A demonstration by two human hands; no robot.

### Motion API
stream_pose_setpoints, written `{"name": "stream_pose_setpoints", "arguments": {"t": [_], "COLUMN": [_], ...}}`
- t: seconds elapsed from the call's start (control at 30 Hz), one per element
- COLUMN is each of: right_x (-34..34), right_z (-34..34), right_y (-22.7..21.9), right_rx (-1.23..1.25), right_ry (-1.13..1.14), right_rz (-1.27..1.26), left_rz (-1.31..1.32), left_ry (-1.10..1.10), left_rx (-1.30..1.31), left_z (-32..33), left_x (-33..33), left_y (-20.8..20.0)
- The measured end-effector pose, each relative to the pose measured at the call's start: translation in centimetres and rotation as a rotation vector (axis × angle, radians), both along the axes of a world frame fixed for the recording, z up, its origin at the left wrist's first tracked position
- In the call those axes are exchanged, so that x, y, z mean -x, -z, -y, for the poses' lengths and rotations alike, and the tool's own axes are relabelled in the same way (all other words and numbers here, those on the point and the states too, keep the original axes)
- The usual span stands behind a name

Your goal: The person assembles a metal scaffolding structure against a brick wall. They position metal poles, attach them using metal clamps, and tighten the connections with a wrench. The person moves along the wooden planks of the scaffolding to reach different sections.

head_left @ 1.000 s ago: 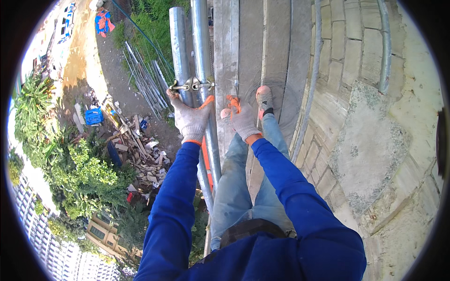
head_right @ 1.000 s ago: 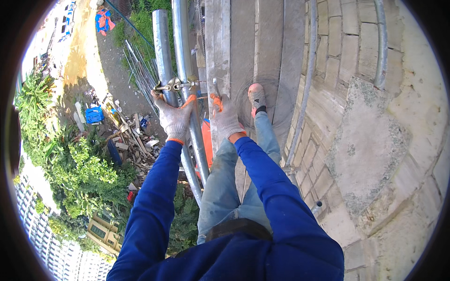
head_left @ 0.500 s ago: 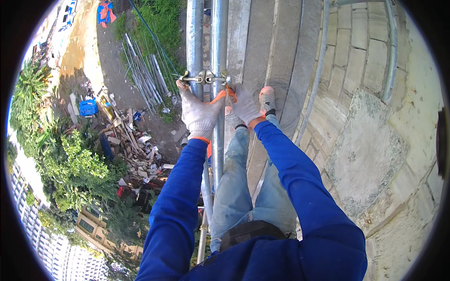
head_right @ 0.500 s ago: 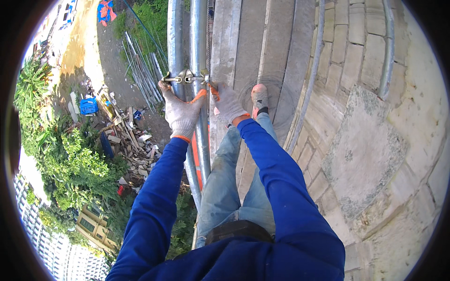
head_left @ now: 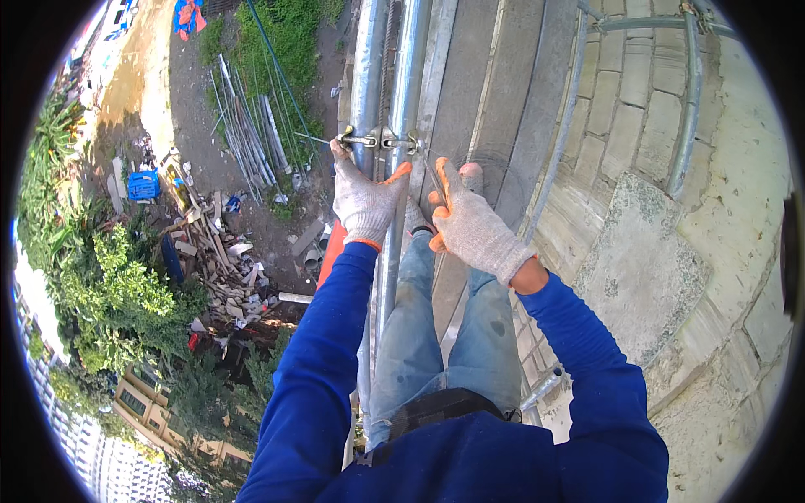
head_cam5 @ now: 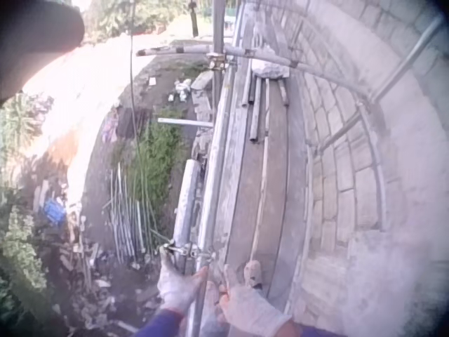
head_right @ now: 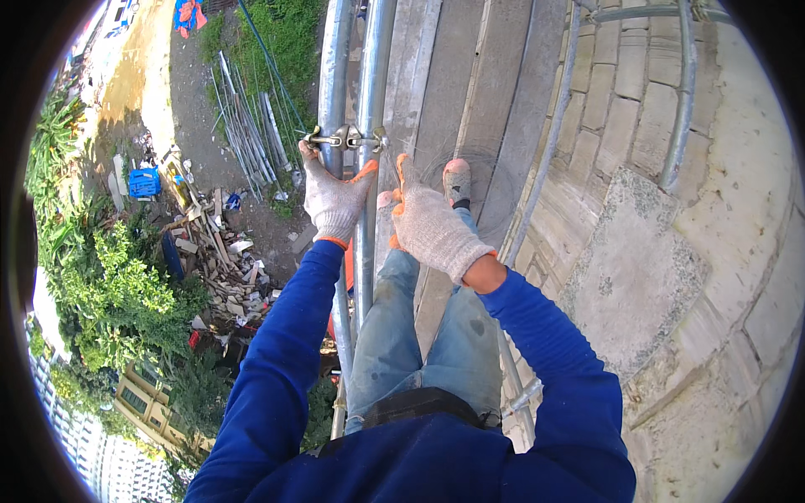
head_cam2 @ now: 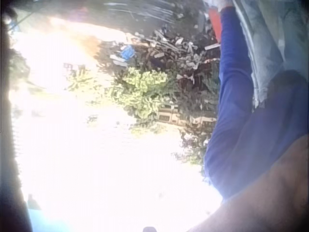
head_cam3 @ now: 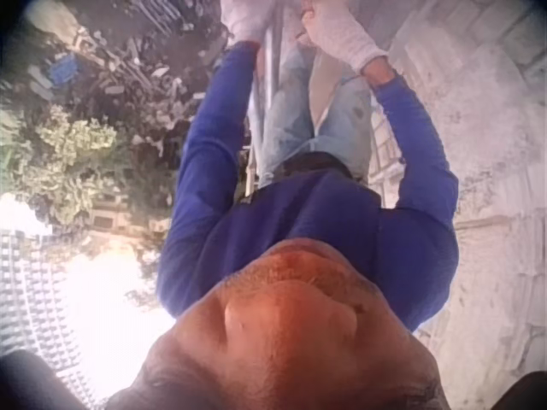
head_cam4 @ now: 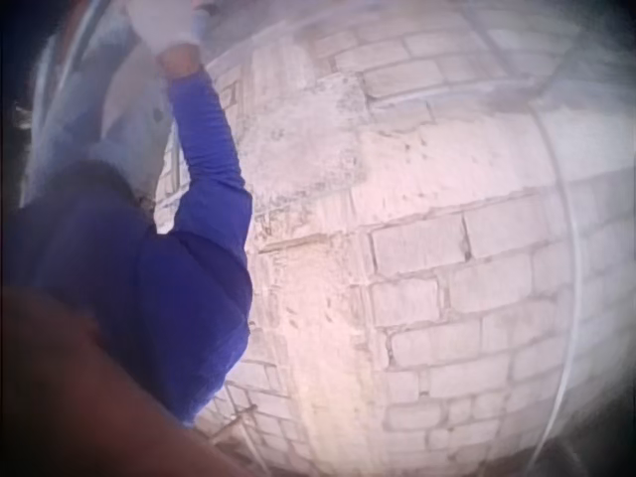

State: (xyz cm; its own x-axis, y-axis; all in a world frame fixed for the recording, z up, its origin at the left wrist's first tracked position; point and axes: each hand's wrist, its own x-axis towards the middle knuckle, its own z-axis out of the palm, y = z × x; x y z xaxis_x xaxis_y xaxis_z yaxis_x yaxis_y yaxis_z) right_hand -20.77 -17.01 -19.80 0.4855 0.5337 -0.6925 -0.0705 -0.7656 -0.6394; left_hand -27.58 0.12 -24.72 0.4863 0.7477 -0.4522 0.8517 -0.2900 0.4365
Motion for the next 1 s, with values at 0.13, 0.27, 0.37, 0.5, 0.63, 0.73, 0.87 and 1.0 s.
{"name": "stream_pose_setpoints", "arguments": {"t": [0.13, 0.27, 0.37, 0.5, 0.63, 0.73, 0.87, 1.0], "right_x": [-9.9, -15.8, -16.9, -17.5, -17.6, -17.3, -11.3, -1.2], "right_z": [-3.1, -3.9, -4.0, -4.9, -8.7, -11.5, -10.9, -5.1], "right_y": [-7.5, -6.3, -5.6, -1.3, 7.6, 16.8, 23.8, 26.8], "right_rx": [-0.179, -0.427, -0.548, -0.577, -0.564, -0.52, -0.193, -0.062], "right_ry": [-0.076, -0.159, -0.086, 0.156, 0.435, 0.694, 0.913, 0.936], "right_rz": [-0.285, -0.505, -0.44, -0.266, 0.157, 0.12, -0.489, -1.139], "left_rz": [0.053, 0.038, 0.017, -0.005, -0.005, -0.024, 0.005, 0.028], "left_ry": [0.011, 0.018, 0.017, -0.018, -0.009, 0.014, 0.035, 0.051], "left_rx": [-0.056, -0.071, -0.053, -0.056, -0.109, -0.123, -0.161, -0.151], "left_z": [0.2, 0.5, 0.4, 0.6, 0.6, 1.0, 1.2, 1.3], "left_x": [0.5, -0.1, -0.3, 0.2, 0.3, -0.2, 0.2, 0.4], "left_y": [0.7, 0.0, 0.1, 0.3, 0.6, 0.8, 1.2, 1.2]}}
